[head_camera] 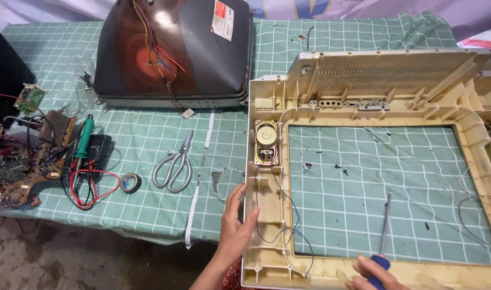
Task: The person uses a screwdriver to tighten screws on a speaker component inside a beige plastic casing. They manipulate wires and adjust the speaker's position within the frame while working on a green checkered table.
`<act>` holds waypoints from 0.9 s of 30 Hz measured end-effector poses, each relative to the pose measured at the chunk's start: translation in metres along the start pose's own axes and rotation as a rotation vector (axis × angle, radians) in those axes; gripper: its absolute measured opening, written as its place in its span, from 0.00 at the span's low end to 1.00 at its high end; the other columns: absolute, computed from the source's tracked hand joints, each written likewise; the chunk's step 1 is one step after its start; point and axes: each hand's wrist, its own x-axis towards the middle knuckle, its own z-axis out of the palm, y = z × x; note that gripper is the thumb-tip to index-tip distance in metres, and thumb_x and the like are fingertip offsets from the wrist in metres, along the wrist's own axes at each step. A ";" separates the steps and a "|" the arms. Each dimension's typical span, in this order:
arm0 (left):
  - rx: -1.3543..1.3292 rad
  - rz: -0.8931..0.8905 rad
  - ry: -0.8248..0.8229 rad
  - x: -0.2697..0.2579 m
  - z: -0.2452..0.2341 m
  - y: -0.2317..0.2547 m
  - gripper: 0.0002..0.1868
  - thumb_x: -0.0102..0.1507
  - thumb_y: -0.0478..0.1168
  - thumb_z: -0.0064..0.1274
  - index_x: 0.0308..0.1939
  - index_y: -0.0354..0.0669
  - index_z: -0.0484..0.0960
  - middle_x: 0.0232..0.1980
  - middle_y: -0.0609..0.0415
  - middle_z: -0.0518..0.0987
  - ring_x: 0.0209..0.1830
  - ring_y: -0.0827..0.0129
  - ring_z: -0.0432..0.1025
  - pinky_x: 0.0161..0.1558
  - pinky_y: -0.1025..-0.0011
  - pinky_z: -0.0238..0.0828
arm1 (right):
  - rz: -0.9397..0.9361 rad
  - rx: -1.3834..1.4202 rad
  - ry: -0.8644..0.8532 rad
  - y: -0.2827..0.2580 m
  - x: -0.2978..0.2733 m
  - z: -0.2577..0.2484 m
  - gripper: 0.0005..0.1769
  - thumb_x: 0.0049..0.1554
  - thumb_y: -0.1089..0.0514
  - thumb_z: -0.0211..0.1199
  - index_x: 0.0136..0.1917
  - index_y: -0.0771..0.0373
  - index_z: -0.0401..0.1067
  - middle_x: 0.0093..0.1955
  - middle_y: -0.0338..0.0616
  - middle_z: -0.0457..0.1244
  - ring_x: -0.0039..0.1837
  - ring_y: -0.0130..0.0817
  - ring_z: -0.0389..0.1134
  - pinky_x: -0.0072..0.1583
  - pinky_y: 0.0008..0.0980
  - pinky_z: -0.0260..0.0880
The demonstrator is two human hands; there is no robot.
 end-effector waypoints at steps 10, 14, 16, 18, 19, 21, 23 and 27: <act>-0.144 -0.166 -0.116 -0.008 0.005 0.003 0.31 0.66 0.30 0.38 0.74 0.57 0.67 0.86 0.52 0.39 0.84 0.52 0.40 0.78 0.46 0.42 | -1.266 -0.684 -0.241 -0.002 -0.026 0.031 0.15 0.63 0.44 0.55 0.49 0.52 0.77 0.66 0.50 0.66 0.57 0.48 0.73 0.58 0.44 0.73; -0.149 -0.161 -0.116 -0.011 0.009 0.000 0.34 0.65 0.28 0.37 0.74 0.60 0.67 0.86 0.51 0.37 0.84 0.53 0.40 0.77 0.50 0.49 | -1.228 -0.634 -0.232 0.006 -0.024 0.028 0.23 0.64 0.38 0.49 0.51 0.56 0.74 0.64 0.53 0.66 0.48 0.44 0.73 0.51 0.44 0.71; -0.106 -0.130 -0.119 -0.014 0.015 0.000 0.34 0.64 0.27 0.37 0.74 0.57 0.67 0.85 0.46 0.37 0.83 0.48 0.45 0.76 0.51 0.53 | -1.278 -0.605 -0.224 0.008 -0.018 0.021 0.10 0.60 0.52 0.61 0.52 0.56 0.73 0.63 0.51 0.67 0.42 0.42 0.68 0.50 0.38 0.70; -0.076 -0.102 -0.123 -0.019 0.023 -0.003 0.34 0.63 0.25 0.37 0.72 0.56 0.69 0.84 0.42 0.37 0.82 0.45 0.41 0.76 0.47 0.47 | -1.186 -0.635 -0.217 0.012 -0.024 0.012 0.14 0.61 0.44 0.56 0.51 0.53 0.74 0.62 0.47 0.67 0.44 0.42 0.69 0.51 0.39 0.70; -0.045 -0.075 -0.127 -0.020 0.027 -0.004 0.34 0.63 0.23 0.38 0.71 0.54 0.72 0.83 0.38 0.37 0.82 0.42 0.38 0.76 0.43 0.41 | -1.092 -0.661 -0.210 0.013 -0.027 0.007 0.20 0.62 0.37 0.51 0.50 0.50 0.76 0.62 0.44 0.68 0.46 0.41 0.70 0.52 0.41 0.70; -0.016 -0.074 -0.155 -0.027 0.028 0.005 0.33 0.63 0.23 0.38 0.69 0.54 0.73 0.83 0.39 0.36 0.82 0.42 0.39 0.76 0.42 0.39 | -1.132 -0.648 -0.193 0.020 -0.021 -0.001 0.16 0.61 0.41 0.55 0.50 0.50 0.76 0.61 0.43 0.69 0.46 0.39 0.71 0.53 0.36 0.71; 0.014 -0.078 -0.185 -0.034 0.031 0.012 0.32 0.63 0.23 0.38 0.68 0.54 0.75 0.83 0.39 0.35 0.82 0.42 0.39 0.77 0.42 0.37 | -1.167 -0.634 -0.180 0.020 -0.025 -0.007 0.11 0.60 0.45 0.59 0.50 0.50 0.76 0.60 0.42 0.69 0.47 0.37 0.71 0.54 0.32 0.72; 0.095 -0.063 -0.207 -0.048 0.039 0.015 0.29 0.61 0.21 0.40 0.62 0.48 0.77 0.83 0.36 0.34 0.81 0.40 0.36 0.76 0.40 0.36 | -1.055 -0.665 -0.071 0.031 -0.033 -0.009 0.12 0.53 0.42 0.65 0.49 0.44 0.75 0.56 0.30 0.70 0.47 0.36 0.72 0.54 0.33 0.72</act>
